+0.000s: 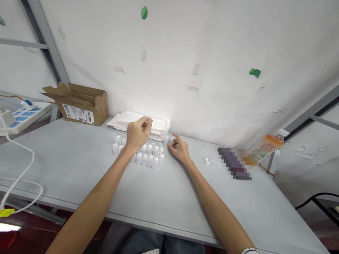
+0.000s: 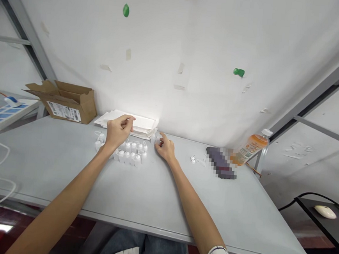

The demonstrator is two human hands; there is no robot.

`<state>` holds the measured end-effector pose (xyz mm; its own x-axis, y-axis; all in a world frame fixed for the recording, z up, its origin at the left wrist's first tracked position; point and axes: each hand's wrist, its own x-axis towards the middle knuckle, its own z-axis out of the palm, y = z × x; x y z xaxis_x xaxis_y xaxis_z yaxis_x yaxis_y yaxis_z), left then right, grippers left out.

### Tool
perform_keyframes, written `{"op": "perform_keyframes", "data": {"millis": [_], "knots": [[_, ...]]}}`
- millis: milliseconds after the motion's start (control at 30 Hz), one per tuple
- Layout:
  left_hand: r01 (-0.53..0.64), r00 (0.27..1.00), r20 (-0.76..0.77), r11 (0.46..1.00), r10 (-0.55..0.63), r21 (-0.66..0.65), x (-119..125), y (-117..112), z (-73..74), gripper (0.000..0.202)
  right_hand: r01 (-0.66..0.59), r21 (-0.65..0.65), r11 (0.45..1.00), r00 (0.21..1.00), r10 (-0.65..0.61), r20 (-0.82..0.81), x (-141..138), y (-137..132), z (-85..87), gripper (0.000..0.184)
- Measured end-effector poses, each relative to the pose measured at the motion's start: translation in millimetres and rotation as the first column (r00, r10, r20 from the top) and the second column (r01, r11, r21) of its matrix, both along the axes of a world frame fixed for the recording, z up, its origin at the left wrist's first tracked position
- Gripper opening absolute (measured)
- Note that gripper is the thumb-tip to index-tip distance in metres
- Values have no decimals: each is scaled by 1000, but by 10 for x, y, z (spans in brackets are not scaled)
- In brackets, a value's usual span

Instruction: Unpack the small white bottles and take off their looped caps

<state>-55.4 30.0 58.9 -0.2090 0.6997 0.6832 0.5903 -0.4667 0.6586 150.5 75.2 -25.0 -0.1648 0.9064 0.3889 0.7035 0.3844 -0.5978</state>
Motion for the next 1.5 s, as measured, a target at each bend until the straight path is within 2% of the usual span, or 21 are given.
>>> {"op": "perform_keyframes", "data": {"millis": [367,600,700,833,933,1033,1167,1267,1500], "knots": [[-6,1000,-18,1000,6,-4,3,14,-10,23,16,-37,999,999,-14,45,-16,-17,34,60],[-18,1000,-17,1000,18,7,-24,16,-7,23,-11,-30,999,993,8,-118,21,-63,33,60],[-12,1000,5,1000,12,4,-25,6,5,23,20,-4,1000,976,-20,-215,66,-119,60,56],[-10,1000,17,1000,10,0,-20,2,15,24,112,104,988,971,-86,-224,153,-338,313,42],[-5,1000,7,1000,5,8,-13,4,14,24,19,147,989,980,11,-200,174,-591,569,28],[-2,1000,-9,1000,2,19,-3,1,9,23,-65,134,989,989,82,-122,98,-815,696,19],[-10,999,-36,1000,10,10,9,-8,0,23,-98,64,993,995,99,-20,-96,-971,687,21],[-16,999,-49,1000,16,9,12,-12,-2,23,-87,41,995,996,88,-12,-211,-1005,676,21],[-21,998,-58,999,22,24,25,-19,14,23,-102,1,995,995,102,16,-298,-1008,619,12]]}}
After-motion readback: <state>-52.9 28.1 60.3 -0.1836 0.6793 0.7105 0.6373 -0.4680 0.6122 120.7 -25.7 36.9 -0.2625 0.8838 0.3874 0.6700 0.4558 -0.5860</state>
